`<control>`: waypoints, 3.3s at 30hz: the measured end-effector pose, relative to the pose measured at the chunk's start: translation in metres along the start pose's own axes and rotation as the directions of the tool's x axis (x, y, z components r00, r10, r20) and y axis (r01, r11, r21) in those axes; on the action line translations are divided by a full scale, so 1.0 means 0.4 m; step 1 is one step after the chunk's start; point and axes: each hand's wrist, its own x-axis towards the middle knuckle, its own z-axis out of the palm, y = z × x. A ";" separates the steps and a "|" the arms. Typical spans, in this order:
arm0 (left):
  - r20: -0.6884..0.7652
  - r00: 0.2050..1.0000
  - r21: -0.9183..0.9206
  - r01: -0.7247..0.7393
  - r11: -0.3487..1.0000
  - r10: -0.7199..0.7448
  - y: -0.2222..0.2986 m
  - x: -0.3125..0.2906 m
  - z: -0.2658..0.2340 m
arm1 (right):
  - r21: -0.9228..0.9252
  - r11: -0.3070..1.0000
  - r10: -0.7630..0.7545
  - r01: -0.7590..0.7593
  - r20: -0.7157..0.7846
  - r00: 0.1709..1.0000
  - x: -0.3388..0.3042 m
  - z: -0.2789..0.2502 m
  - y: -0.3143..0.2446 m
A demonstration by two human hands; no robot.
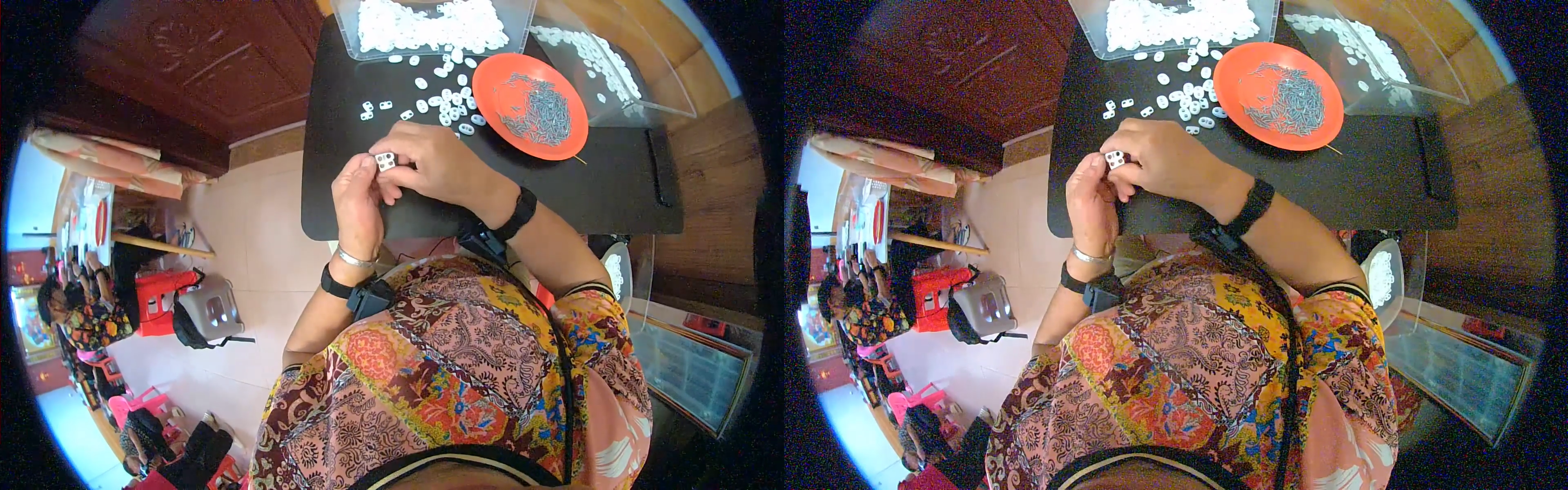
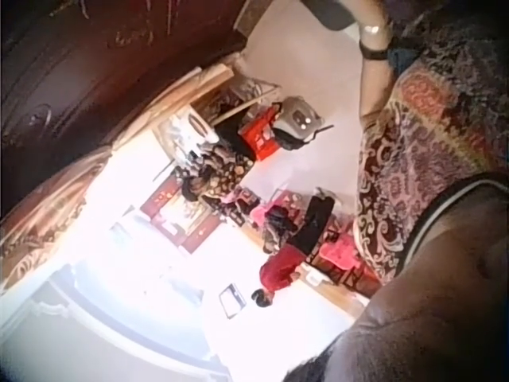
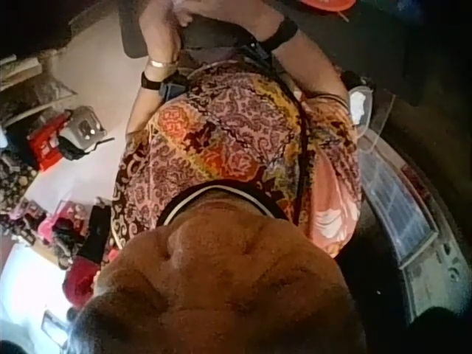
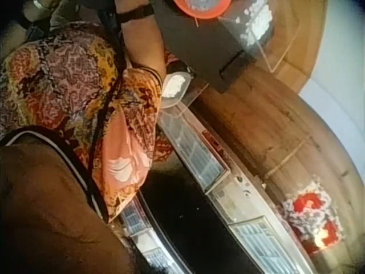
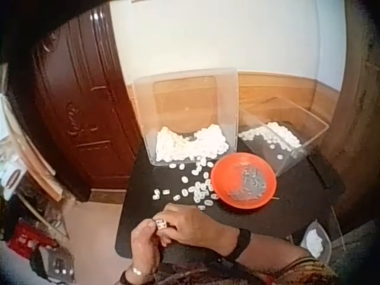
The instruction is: Assembling small white plastic components by manually inserting metal pins into them.
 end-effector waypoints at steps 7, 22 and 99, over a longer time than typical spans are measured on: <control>0.015 1.000 -0.018 0.013 1.000 -0.013 -0.008 0.004 -0.010 | -0.009 1.000 0.000 0.000 -0.006 1.000 0.002 -0.002 -0.008; -0.023 0.993 0.059 -0.113 0.992 0.115 -0.023 -0.014 -0.018 | -0.267 0.940 -0.206 0.212 0.051 0.977 -0.001 0.022 -0.018; 0.063 0.997 0.068 0.037 0.997 -0.042 -0.011 -0.007 -0.004 | -0.633 0.588 0.603 -0.504 -0.072 0.794 -0.010 -0.430 0.210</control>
